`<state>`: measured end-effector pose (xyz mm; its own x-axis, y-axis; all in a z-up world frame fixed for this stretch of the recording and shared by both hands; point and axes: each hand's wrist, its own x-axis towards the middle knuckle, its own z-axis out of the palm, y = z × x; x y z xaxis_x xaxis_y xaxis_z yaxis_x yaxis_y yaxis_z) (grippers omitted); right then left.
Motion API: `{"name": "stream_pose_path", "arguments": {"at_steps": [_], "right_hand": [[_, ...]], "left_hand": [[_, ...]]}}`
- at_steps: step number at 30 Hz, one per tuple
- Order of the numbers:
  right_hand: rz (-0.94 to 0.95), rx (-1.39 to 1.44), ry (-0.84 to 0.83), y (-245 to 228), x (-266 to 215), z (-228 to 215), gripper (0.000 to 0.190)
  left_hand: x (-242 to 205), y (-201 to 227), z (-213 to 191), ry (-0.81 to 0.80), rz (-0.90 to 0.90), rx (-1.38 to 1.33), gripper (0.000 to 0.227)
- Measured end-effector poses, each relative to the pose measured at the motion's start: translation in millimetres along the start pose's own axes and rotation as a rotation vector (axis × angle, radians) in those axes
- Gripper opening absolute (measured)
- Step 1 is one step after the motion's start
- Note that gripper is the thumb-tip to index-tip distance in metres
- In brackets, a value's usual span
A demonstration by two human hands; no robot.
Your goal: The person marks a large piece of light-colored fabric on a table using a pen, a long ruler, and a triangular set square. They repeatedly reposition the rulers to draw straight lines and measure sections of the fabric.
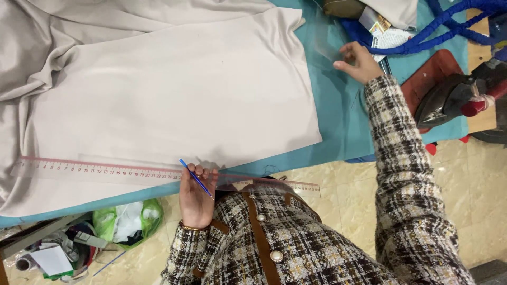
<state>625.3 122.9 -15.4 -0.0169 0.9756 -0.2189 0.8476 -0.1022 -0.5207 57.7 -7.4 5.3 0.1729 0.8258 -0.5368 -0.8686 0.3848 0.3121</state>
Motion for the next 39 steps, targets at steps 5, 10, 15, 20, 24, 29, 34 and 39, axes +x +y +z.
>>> {"name": "stream_pose_path", "arguments": {"at_steps": [5, 10, 15, 20, 24, 29, 34, 39], "right_hand": [[-0.071, 0.207, 0.415, 14, -6, 47, 0.040], [-0.316, 0.270, 0.517, -95, -30, 65, 0.046], [-0.607, 0.112, 0.437, -197, -44, 125, 0.059], [-0.504, -0.178, 0.152, -207, -36, 166, 0.072], [-0.423, -0.317, 0.261, -149, 2, 134, 0.072], [-0.033, -0.512, 0.314, -53, 39, 88, 0.062], [0.012, -0.512, 0.320, -79, 8, 97, 0.061], [-0.142, -0.408, 0.132, -93, -27, 114, 0.064]], "left_hand": [[4, -6, 4, 0.001, -0.021, -0.005, 0.023], [6, -7, 14, 0.011, -0.044, 0.079, 0.021], [10, -8, 16, 0.007, -0.075, 0.123, 0.018], [13, -7, 9, 0.013, -0.056, 0.138, 0.023], [9, -3, 10, 0.016, -0.027, 0.143, 0.022], [7, -3, 13, 0.003, -0.052, 0.128, 0.018], [11, -3, 7, 0.016, -0.044, 0.125, 0.019], [12, -5, 12, 0.006, -0.065, 0.152, 0.019]]}}
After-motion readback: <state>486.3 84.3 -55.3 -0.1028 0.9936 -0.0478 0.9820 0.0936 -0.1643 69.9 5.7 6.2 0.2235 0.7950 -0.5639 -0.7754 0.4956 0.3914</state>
